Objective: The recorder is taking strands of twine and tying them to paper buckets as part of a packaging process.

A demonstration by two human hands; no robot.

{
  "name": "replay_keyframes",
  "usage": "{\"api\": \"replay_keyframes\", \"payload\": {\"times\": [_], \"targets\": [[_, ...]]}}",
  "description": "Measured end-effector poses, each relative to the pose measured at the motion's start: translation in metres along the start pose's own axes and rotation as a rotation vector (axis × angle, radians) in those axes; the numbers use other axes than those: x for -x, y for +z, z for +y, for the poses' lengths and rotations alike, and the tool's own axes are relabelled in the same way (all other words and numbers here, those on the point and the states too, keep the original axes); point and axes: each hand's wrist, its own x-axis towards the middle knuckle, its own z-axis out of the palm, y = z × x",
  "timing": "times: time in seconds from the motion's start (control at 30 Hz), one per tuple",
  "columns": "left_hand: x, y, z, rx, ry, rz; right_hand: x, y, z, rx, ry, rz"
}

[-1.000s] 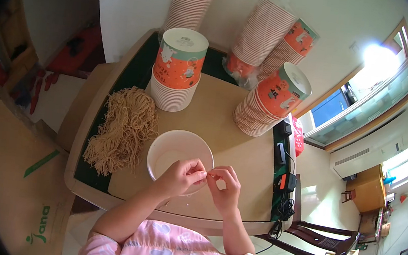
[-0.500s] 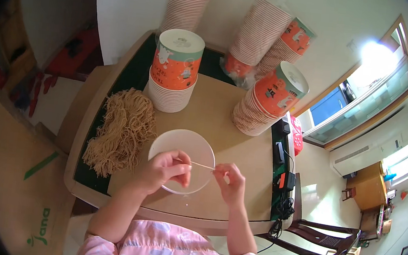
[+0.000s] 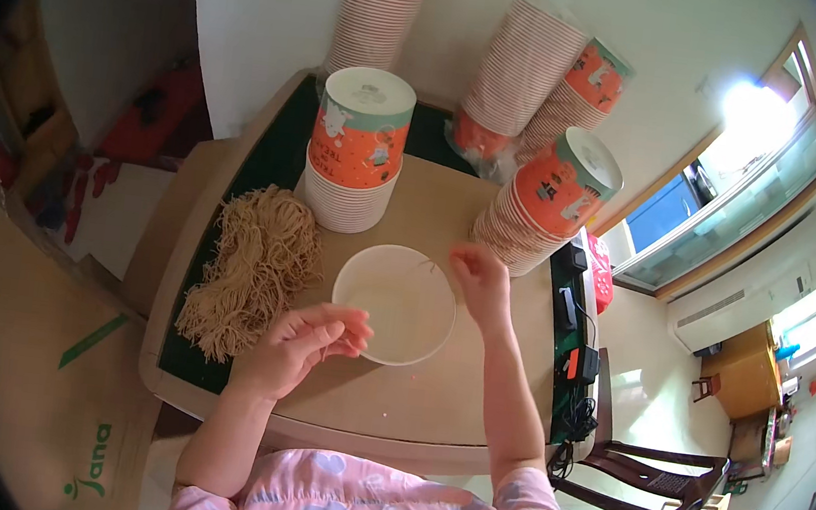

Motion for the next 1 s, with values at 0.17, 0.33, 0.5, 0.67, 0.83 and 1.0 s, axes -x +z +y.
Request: {"api": "replay_keyframes", "payload": {"times": [0.17,0.33,0.5,0.67,0.83,1.0], "targets": [[0.0,-0.002,0.001,-0.001,0.075,0.046,0.108,0.026,-0.106,-0.154,-0.042,-0.328],[-0.003,-0.001,-0.009,0.134,0.092,-0.045,0.152,0.07,-0.099,-0.302,0.24,-0.406],[0.016,0.0,-0.018,0.164,0.001,-0.112,0.158,0.1,-0.063,-0.419,0.126,-0.413],[0.012,-0.014,-0.02,-1.416,0.434,0.25,0.155,0.087,-0.043,-0.231,0.154,-0.197],[-0.014,-0.015,-0.024,-1.704,0.739,0.143,0.15,0.064,-0.039,-0.26,0.219,-0.051],[-0.029,-0.002,-0.032,-1.718,0.695,0.071,0.153,0.048,-0.044,-0.38,0.168,0.224]]}}
